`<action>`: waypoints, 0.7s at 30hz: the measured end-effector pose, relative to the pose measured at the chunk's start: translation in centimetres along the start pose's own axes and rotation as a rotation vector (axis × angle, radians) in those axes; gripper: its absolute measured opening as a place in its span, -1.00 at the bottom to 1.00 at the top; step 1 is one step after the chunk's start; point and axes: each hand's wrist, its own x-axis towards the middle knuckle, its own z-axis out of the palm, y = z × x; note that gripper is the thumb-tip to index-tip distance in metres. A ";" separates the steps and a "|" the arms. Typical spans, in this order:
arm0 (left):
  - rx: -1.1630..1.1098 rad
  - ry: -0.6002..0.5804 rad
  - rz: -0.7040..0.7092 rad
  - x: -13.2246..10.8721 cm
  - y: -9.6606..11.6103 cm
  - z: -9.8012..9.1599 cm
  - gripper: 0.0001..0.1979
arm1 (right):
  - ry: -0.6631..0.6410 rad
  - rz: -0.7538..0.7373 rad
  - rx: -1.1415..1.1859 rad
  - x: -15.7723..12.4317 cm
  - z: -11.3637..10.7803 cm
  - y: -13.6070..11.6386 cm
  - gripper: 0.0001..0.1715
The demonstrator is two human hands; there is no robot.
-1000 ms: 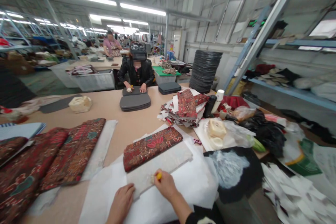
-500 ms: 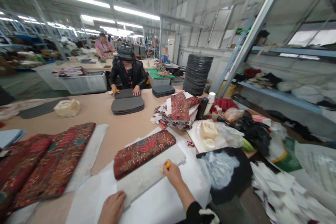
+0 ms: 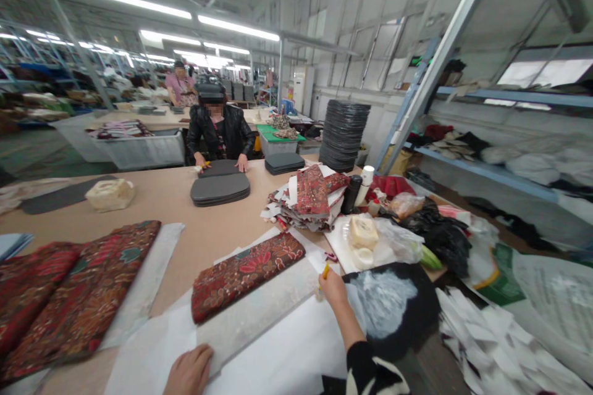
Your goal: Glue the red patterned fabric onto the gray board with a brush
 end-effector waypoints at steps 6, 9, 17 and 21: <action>-0.013 -0.022 -0.008 0.2 -0.2 0.1 -0.71 | -0.031 -0.014 -0.013 -1.2 0.0 -1.4 -0.74; -0.011 -0.029 -0.019 0.3 0.1 0.1 -0.71 | -0.057 -0.105 0.111 -2.1 0.7 -2.3 -0.73; -0.034 -0.057 -0.047 0.1 0.5 -0.4 -0.68 | 0.012 -0.055 -0.066 -3.1 0.1 -2.8 -0.75; -0.071 -0.097 -0.118 0.7 1.0 -1.9 -0.65 | -0.118 -0.212 0.236 -6.9 2.3 -7.9 -0.80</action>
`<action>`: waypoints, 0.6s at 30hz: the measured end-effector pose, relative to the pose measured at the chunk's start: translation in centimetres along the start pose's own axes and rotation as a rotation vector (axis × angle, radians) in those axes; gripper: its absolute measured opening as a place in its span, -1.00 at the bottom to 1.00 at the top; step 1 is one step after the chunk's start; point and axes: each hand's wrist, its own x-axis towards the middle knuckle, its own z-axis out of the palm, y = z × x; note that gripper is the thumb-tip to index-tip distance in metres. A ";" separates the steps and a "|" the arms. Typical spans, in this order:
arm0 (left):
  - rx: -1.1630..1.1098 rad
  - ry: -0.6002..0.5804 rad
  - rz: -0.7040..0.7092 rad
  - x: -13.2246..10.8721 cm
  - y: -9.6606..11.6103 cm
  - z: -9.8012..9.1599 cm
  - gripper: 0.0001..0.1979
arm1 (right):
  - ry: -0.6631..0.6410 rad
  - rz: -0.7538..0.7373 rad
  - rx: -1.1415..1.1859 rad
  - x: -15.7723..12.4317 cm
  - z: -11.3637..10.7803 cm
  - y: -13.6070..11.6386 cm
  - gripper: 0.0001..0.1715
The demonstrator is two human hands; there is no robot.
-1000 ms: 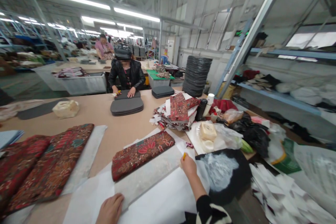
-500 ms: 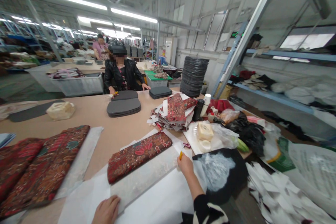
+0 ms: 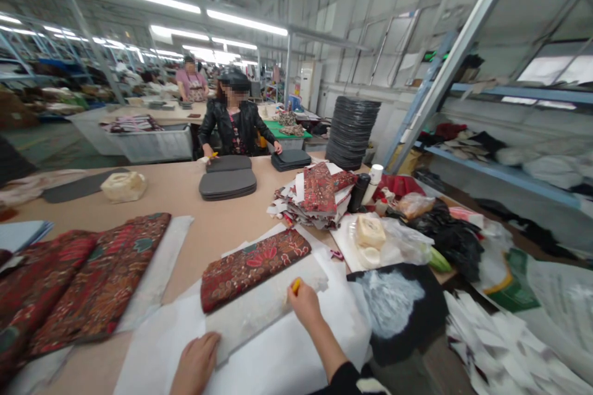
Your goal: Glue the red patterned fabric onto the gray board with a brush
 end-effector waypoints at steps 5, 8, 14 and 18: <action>-0.172 -0.079 -0.228 1.2 1.2 -2.2 -0.58 | -0.285 -0.300 0.229 -4.6 6.7 -7.2 -0.85; -0.282 -0.104 -0.355 1.7 1.3 -2.8 -0.57 | -0.380 -0.420 0.125 -5.8 7.8 -8.5 -0.83; -0.343 -0.125 -0.360 1.5 1.6 -3.7 -0.58 | -0.304 -0.443 -0.226 -5.5 6.6 -8.9 -0.82; -0.377 -0.117 -0.396 1.6 1.7 -4.1 -0.57 | -0.384 -0.599 -0.120 -6.5 7.6 -9.7 -0.83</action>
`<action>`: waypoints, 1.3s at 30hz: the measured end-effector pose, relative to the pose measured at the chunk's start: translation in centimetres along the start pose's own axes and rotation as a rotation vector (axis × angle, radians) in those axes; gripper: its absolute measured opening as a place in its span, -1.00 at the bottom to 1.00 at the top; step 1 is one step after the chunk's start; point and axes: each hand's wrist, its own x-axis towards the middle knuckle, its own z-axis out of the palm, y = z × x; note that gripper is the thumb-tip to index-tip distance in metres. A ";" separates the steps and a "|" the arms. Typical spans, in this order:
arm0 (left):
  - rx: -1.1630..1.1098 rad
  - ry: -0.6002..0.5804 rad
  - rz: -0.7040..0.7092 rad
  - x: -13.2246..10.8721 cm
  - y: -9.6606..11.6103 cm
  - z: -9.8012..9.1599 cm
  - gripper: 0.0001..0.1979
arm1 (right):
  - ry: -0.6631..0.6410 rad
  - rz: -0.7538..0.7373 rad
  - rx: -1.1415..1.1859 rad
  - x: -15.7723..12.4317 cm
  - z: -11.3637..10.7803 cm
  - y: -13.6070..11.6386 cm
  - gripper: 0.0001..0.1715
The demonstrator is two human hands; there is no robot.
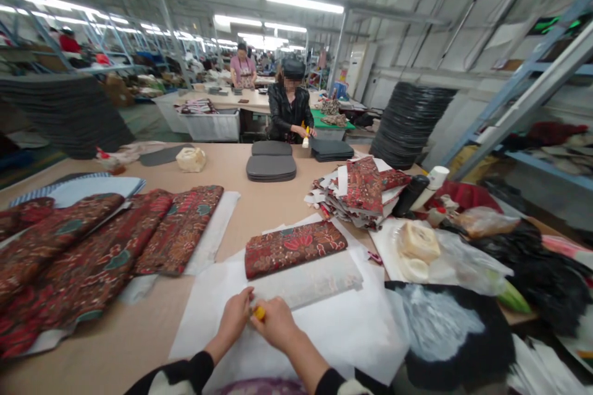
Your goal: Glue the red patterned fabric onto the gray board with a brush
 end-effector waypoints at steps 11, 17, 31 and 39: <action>-0.014 -0.025 0.014 -0.2 -0.3 0.5 -0.56 | -0.043 0.059 -0.020 -0.9 -0.5 0.3 -0.85; 0.039 -0.015 0.067 -0.6 -0.4 1.0 -0.56 | -0.001 0.143 -0.015 -0.1 -0.5 0.7 -0.86; 0.266 0.000 0.207 -1.4 0.3 1.1 -0.64 | 0.088 0.128 -0.077 -0.3 -0.2 1.9 -0.85; 0.473 -0.090 0.306 -1.5 1.7 0.3 -0.65 | 0.196 0.456 -0.272 -1.4 -3.1 6.6 -0.78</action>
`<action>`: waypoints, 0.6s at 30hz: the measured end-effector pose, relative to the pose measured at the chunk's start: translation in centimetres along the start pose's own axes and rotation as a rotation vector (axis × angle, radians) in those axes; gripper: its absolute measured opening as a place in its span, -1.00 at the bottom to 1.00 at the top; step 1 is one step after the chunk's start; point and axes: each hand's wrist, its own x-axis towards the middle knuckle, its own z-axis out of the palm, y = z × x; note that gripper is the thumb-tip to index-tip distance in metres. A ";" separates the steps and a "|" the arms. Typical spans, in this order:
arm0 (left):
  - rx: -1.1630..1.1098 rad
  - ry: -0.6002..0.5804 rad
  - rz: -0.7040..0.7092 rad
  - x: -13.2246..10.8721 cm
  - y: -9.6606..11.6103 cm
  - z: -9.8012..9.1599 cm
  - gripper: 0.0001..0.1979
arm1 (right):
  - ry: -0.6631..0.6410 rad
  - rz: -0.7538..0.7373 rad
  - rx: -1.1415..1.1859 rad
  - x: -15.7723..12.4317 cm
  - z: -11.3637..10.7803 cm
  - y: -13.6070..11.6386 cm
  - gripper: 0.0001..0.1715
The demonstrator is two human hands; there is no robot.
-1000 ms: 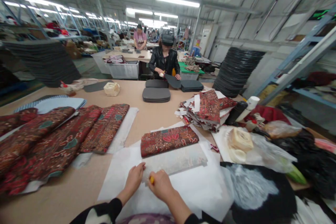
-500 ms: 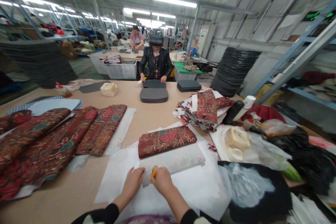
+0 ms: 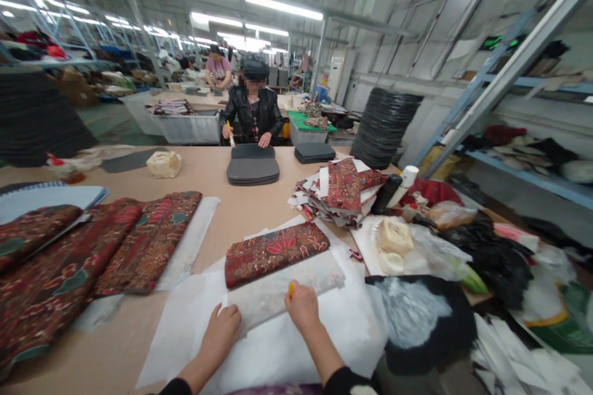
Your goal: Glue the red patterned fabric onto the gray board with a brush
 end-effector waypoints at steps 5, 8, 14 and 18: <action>0.087 -0.030 0.079 0.4 0.4 -0.4 -0.58 | -0.074 -0.150 0.270 -0.4 0.7 -0.4 -0.86; 0.108 -0.055 0.100 0.7 0.4 -0.4 -0.63 | -0.052 0.124 0.267 1.1 0.1 3.8 -0.75; 0.077 -0.079 0.062 1.6 -0.2 -0.1 -0.62 | 0.082 0.455 0.044 3.2 -3.3 13.3 -0.64; 0.085 -0.086 0.025 2.9 -0.3 -1.3 -0.62 | 0.031 0.384 0.109 3.8 -3.6 13.1 -0.71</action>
